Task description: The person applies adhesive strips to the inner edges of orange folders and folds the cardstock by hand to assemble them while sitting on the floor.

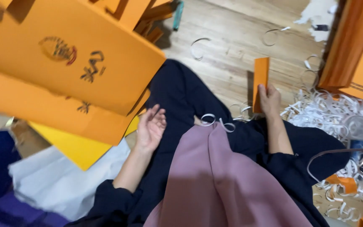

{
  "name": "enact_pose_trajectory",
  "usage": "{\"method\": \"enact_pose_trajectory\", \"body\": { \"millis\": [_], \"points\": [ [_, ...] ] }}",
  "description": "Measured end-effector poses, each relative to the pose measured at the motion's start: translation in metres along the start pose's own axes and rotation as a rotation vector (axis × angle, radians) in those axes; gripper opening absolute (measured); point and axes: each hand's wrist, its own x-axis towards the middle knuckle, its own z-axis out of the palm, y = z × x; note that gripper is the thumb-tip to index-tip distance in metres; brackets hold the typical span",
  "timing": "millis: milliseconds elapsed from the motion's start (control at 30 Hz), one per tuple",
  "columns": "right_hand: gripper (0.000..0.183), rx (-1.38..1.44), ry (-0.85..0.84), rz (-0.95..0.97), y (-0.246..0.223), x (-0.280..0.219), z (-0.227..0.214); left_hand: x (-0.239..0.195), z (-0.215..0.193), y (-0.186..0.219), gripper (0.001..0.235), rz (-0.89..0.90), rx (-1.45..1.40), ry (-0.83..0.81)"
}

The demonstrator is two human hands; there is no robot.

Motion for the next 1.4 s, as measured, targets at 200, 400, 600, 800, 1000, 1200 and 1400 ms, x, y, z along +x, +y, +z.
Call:
{"method": "enact_pose_trajectory", "body": {
  "millis": [200,400,600,800,1000,1200,1400],
  "points": [
    [0.018,0.273,-0.079,-0.059,0.003,-0.003,-0.004,0.021,-0.047,0.02,0.054,0.068,-0.546,0.179],
    [0.023,0.209,-0.112,-0.042,-0.006,-0.008,-0.011,0.057,-0.037,0.042,0.039,0.301,-0.507,0.089],
    [0.028,-0.094,-0.156,-0.052,-0.046,-0.022,-0.019,0.044,0.008,0.191,0.049,0.47,-0.337,0.092],
    [0.031,-0.236,-0.184,-0.066,-0.036,-0.017,-0.013,0.031,0.04,0.144,0.021,0.358,0.413,0.082],
    [0.033,-0.307,-0.221,-0.058,-0.048,-0.019,-0.015,0.117,-0.06,0.09,0.027,0.935,2.696,0.004],
    [0.033,-0.309,-0.239,-0.057,-0.054,-0.021,-0.02,0.03,-0.012,0.086,0.033,-0.267,3.52,0.099],
    [0.032,-0.32,-0.262,-0.051,-0.046,-0.016,-0.016,0.042,-0.08,0.107,0.031,-0.319,3.475,0.083]
  ]
}}
